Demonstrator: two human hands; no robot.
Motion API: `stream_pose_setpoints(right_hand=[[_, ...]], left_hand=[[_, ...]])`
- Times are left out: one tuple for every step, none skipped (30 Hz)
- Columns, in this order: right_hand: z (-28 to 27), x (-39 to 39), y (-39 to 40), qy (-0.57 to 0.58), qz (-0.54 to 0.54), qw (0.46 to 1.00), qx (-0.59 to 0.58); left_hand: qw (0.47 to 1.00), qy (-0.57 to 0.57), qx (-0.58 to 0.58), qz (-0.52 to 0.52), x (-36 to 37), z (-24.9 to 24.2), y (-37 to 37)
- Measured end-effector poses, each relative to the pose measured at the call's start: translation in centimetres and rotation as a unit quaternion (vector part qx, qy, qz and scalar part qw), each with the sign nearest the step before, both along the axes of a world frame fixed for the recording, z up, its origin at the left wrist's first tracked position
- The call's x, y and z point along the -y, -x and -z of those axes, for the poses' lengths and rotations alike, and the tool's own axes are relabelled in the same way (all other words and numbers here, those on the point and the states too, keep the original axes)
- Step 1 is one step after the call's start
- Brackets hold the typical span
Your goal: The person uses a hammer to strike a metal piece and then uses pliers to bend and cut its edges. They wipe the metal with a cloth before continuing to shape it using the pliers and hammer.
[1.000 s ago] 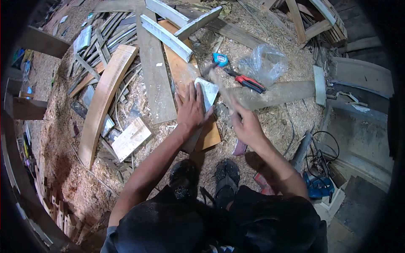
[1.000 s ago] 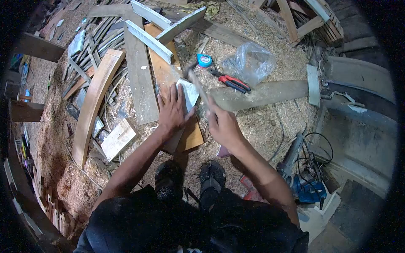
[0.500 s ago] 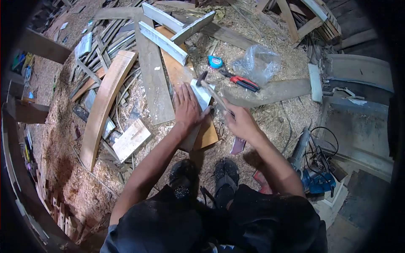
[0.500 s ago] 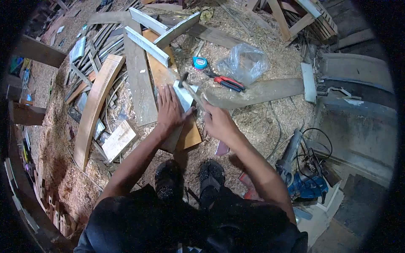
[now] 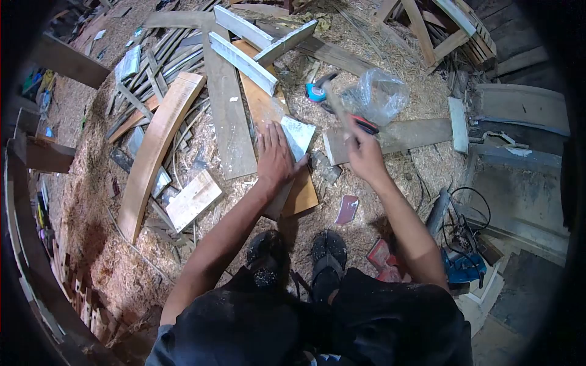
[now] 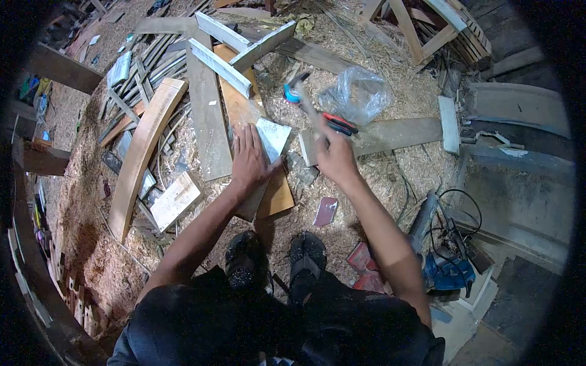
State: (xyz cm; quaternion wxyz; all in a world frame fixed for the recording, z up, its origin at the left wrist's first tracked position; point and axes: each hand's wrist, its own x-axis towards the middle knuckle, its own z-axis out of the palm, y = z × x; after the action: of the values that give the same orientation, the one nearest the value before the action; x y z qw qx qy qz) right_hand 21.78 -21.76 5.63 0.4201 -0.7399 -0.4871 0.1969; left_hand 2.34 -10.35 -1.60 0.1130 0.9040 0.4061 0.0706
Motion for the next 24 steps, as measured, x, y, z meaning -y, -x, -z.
stream_pose_setpoints(right_hand=[[0.4,0.5,0.1,0.059,-0.040,0.997,0.021],[0.7,1.1,0.3,0.117,-0.078,0.989,0.041],[0.8,1.1,0.3,0.168,-0.115,0.977,0.063],[-4.8,0.0,1.6,0.335,-0.072,0.938,-0.039],[-4.1,0.1,1.4,0.265,-0.058,0.962,-0.024],[-3.8,-0.1,1.2,0.193,-0.044,0.980,-0.006],[-3.5,0.0,1.0,0.122,-0.030,0.992,0.012],[-2.9,0.3,1.8,0.053,0.029,0.998,-0.024],[-2.9,0.5,1.8,0.121,-0.013,0.993,-0.010],[-2.9,0.7,1.8,0.187,-0.053,0.981,0.004],[-3.0,0.9,1.7,0.249,-0.090,0.964,0.017],[-2.1,0.7,0.5,0.197,-0.114,0.973,0.024],[-1.4,0.2,0.1,0.131,-0.096,0.986,0.047],[-0.7,-0.2,-0.1,0.064,-0.076,0.993,0.070],[-1.0,-0.5,0.1,-0.003,-0.058,0.994,0.092],[-1.4,-0.5,0.2,0.050,-0.032,0.996,0.073],[-1.7,-0.7,0.6,0.116,-0.034,0.991,0.060],[-2.2,-0.9,1.2,0.180,-0.034,0.982,0.047],[-2.7,-1.0,1.4,0.239,-0.033,0.970,0.036],[-1.1,-0.4,1.7,0.240,-0.049,0.969,0.035],[1.1,0.2,1.8,0.186,-0.054,0.977,0.090],[3.4,0.7,1.7,0.132,-0.060,0.979,0.144],[4.5,0.8,1.6,0.077,-0.067,0.975,0.197],[2.2,0.1,2.0,0.175,-0.035,0.980,0.089]], left_hand=[[1.000,0.001,-0.001,-0.001,0.3,0.1,0.1],[1.000,0.011,-0.001,-0.001,0.5,0.1,0.2],[1.000,0.015,0.001,-0.001,0.2,-0.1,0.1],[1.000,0.020,0.002,0.002,0.1,-0.2,0.1],[1.000,0.021,0.000,0.002,0.2,-0.2,0.2],[1.000,0.022,0.000,0.001,0.0,-0.2,0.2],[1.000,0.025,0.000,0.001,0.1,0.0,0.1],[1.000,0.025,0.002,0.003,0.2,0.2,0.1],[1.000,0.023,0.003,0.004,0.0,0.3,0.1],[1.000,0.021,0.003,0.007,0.0,0.3,0.2],[1.000,0.019,0.006,0.007,0.0,0.3,0.1],[1.000,0.017,0.011,0.004,0.1,0.1,0.1],[1.000,0.016,0.015,0.002,0.1,-0.5,0.1],[0.999,0.037,-0.002,0.018,-0.1,-1.0,0.0],[0.998,0.060,-0.019,0.032,-0.3,-2.2,0.2],[0.995,0.080,-0.035,0.045,-0.7,-3.0,0.2],[0.992,0.107,0.045,0.046,-1.2,-3.0,0.6],[0.982,0.132,0.125,0.048,-1.6,-2.9,1.5],[0.965,0.153,0.206,0.054,-2.3,-2.6,2.3],[0.958,0.098,0.260,0.065,-2.9,-2.3,3.0],[0.925,0.252,0.280,0.047,-3.7,-2.7,4.0],[0.869,0.401,0.291,0.027,-4.5,-3.3,5.2],[0.790,0.539,0.292,0.005,-4.8,-3.8,5.9],[0.698,0.607,0.374,-0.067,-4.0,-4.0,5.7]])
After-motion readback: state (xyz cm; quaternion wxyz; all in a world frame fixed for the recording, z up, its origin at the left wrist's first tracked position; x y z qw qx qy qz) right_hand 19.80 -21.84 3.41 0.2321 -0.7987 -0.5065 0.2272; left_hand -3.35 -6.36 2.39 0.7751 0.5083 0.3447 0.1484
